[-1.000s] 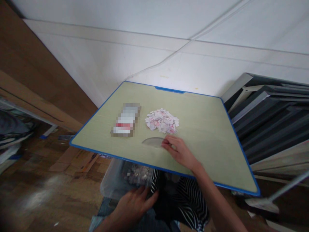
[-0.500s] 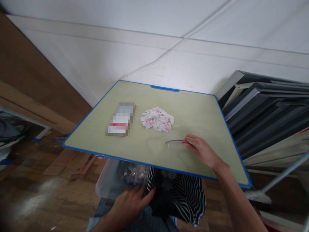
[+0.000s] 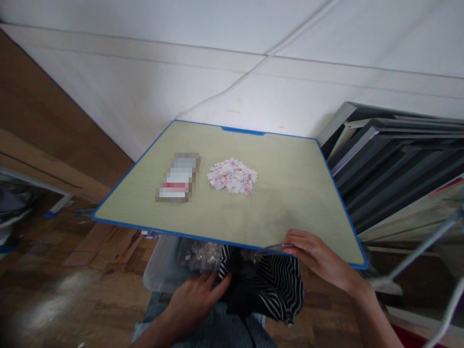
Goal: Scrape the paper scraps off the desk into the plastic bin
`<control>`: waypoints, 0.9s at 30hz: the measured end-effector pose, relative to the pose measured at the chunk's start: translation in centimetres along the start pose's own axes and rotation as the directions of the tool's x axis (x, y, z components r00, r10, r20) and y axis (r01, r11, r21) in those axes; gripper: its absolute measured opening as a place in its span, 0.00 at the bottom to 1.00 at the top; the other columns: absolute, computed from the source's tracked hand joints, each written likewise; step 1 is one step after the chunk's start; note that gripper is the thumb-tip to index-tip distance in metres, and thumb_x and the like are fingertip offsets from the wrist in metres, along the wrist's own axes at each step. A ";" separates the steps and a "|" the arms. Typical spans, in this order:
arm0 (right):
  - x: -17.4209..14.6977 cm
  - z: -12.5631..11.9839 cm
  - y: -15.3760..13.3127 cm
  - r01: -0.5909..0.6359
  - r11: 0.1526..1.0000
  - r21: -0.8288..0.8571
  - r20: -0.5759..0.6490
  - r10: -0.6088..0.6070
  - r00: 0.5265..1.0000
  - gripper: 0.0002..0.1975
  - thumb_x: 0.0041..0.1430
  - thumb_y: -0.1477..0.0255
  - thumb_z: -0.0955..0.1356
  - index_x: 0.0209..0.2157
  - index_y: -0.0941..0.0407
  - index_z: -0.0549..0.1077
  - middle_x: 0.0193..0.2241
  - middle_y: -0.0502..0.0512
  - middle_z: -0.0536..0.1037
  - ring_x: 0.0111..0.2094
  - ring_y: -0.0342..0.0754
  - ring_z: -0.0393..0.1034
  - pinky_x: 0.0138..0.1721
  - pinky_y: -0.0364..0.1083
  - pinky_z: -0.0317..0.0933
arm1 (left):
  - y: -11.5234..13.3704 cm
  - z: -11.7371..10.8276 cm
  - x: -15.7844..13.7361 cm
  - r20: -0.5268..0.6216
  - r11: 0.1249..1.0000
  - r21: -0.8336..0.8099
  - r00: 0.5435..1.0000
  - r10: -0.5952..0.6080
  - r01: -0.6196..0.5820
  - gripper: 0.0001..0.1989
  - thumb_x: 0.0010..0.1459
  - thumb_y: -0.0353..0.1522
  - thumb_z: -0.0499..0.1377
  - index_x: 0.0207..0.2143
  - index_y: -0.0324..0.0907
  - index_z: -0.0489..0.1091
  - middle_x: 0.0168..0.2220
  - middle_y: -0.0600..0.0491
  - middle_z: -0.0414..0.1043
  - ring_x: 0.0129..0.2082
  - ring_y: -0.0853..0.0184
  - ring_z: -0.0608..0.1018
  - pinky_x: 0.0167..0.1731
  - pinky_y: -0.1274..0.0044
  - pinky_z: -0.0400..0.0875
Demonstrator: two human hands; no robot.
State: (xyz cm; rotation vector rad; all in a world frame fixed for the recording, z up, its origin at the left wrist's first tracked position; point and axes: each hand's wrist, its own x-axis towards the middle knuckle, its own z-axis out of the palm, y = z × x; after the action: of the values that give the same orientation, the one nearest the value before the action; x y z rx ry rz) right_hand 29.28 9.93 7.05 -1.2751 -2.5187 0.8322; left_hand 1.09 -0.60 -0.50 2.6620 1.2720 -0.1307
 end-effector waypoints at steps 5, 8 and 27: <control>-0.1 -0.2 0.3 -0.027 0.999 0.044 -0.009 0.027 1.000 0.15 0.59 0.62 0.59 0.26 0.53 0.70 0.26 0.55 0.73 0.31 0.48 0.69 0.32 0.45 0.63 | 0.0 0.0 0.0 0.023 1.000 -0.012 1.000 -0.009 0.009 0.24 0.58 0.26 0.49 0.56 0.45 0.50 0.40 0.47 0.67 0.35 0.63 0.73 0.28 0.76 0.69; 0.7 -0.5 0.8 -0.029 0.998 0.050 -0.066 0.033 0.997 0.14 0.58 0.62 0.59 0.26 0.54 0.70 0.25 0.54 0.73 0.28 0.47 0.69 0.30 0.45 0.63 | 0.0 0.1 -0.1 0.038 1.000 -0.011 0.999 -0.013 0.013 0.25 0.58 0.26 0.50 0.57 0.45 0.49 0.41 0.47 0.67 0.35 0.63 0.73 0.28 0.75 0.69; 14.2 -0.5 5.5 0.051 0.827 0.559 -0.428 0.235 0.873 0.19 0.53 0.56 0.62 0.21 0.57 0.65 0.16 0.47 0.62 0.16 0.38 0.52 0.17 0.40 0.46 | -0.1 1.8 -0.2 -0.131 0.995 0.080 0.989 0.069 -0.059 0.21 0.59 0.31 0.51 0.55 0.48 0.54 0.37 0.47 0.72 0.30 0.65 0.76 0.22 0.80 0.70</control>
State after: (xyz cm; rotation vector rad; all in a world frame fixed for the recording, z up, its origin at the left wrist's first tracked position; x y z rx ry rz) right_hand 24.59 23.95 3.27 -1.2103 -1.6571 1.0177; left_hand 0.93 -1.06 -2.27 2.8155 1.2416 0.0086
